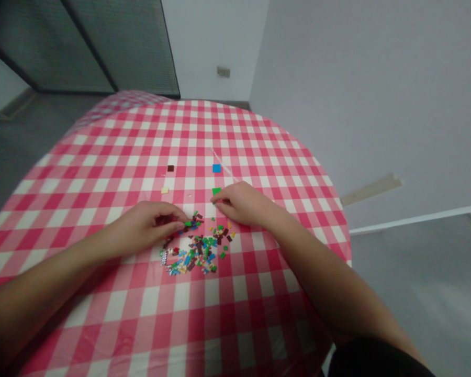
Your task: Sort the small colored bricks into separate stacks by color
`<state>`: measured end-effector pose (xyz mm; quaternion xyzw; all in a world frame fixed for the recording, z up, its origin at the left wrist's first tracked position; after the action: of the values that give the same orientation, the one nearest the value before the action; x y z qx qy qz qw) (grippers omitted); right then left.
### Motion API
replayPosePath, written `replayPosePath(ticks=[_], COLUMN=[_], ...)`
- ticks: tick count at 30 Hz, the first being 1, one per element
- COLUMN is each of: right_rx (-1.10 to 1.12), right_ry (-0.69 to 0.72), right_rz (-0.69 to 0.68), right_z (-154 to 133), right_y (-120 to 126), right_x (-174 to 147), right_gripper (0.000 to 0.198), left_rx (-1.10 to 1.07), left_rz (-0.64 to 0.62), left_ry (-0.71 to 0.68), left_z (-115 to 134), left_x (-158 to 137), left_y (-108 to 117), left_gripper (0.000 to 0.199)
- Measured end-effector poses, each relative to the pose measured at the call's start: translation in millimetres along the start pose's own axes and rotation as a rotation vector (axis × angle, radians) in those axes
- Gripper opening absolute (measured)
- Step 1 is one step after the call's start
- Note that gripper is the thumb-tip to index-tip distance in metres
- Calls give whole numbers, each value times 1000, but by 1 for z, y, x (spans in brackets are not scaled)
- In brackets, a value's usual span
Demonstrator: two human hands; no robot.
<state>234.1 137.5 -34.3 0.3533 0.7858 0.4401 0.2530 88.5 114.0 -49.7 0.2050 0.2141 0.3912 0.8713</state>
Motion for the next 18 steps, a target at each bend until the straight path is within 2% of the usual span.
replayPosePath(ticks=[2,5,8,11,14,18], right_rx=[1,57,103,91,58,-41], right_ry=[28,163,286,314,254,-2], right_rz=[63,157,183,183,201,243], right_z=[-5,-25,-46,-53,-43,0], right_y=[3,4,-5,-10,-3,22], right_x=[1,0,-1,0,1,-1], right_gripper=[26,22,17,17,15,13], left_rx=[-138,-282,-341,-355,-355,-323], left_rz=[73,149,168,163,179,209], left_ry=[37,57,57,64,59,44], left_z=[-7,-15,-17,-16,-14,-12], left_x=[2,4,6,6,5,4], left_y=[3,6,5,3,5,9], left_gripper=[14,19,25,27,25,26])
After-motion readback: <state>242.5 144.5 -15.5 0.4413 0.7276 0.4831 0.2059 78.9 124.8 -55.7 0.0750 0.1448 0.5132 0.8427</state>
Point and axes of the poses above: each hand's wrist, its own x-axis towards the middle knuckle, its own y-axis out of the back of the hand, z = x × y, the point moved 10 cm from there along x, towards the middle knuckle, and after that the axes turned 3 degrees about y, right-handed, at the moved point
